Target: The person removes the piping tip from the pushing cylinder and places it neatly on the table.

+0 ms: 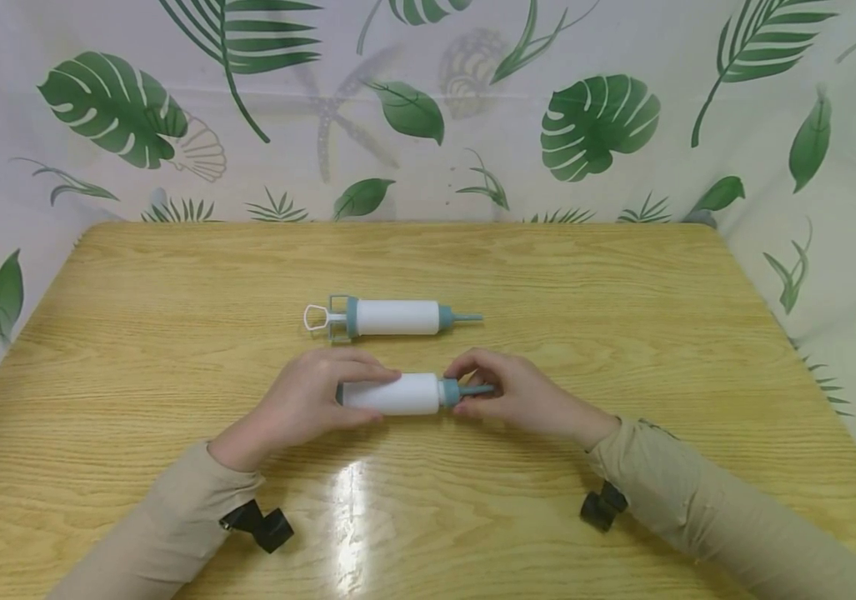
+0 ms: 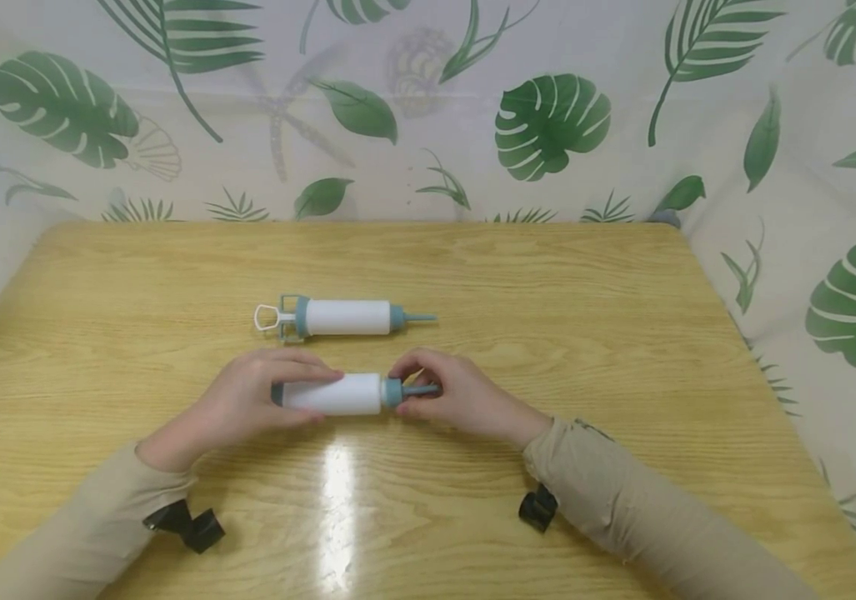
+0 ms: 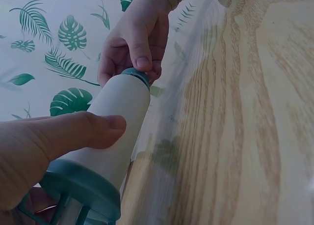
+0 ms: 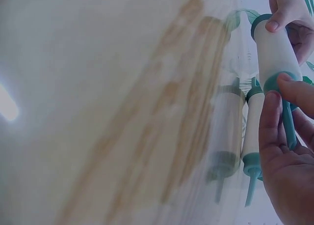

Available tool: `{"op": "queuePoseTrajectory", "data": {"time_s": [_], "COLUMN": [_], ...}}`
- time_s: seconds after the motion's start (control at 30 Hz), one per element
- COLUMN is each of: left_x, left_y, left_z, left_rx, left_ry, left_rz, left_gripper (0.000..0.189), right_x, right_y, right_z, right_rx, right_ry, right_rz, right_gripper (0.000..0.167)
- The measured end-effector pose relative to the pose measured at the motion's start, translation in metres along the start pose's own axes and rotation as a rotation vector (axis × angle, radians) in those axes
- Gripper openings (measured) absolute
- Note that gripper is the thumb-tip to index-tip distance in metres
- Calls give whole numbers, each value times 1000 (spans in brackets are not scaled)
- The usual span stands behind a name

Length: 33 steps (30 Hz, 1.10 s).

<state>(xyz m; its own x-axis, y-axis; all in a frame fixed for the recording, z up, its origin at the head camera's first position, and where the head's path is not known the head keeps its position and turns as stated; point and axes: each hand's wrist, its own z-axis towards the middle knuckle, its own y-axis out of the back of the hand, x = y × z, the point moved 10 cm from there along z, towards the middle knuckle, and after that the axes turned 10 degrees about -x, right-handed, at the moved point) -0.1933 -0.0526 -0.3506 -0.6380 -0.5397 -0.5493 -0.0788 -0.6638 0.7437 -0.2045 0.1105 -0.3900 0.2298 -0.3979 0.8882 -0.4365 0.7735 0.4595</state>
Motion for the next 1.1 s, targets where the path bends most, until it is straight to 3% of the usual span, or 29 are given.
{"op": "queuePoseTrajectory", "data": {"time_s": [0.83, 1.1], "left_x": [12, 12], "left_y": [-10, -9], "left_z": [-3, -3], "left_rx": [56, 43], "left_ry": [70, 66], "left_rz": [42, 40], "left_gripper": [46, 47], "right_x": [-6, -6], "right_y": [6, 9], "right_z": [-4, -4], "right_rx": [-6, -20], "right_ry": [-33, -35], "right_rz": [-10, -29], "right_gripper": [35, 35]}}
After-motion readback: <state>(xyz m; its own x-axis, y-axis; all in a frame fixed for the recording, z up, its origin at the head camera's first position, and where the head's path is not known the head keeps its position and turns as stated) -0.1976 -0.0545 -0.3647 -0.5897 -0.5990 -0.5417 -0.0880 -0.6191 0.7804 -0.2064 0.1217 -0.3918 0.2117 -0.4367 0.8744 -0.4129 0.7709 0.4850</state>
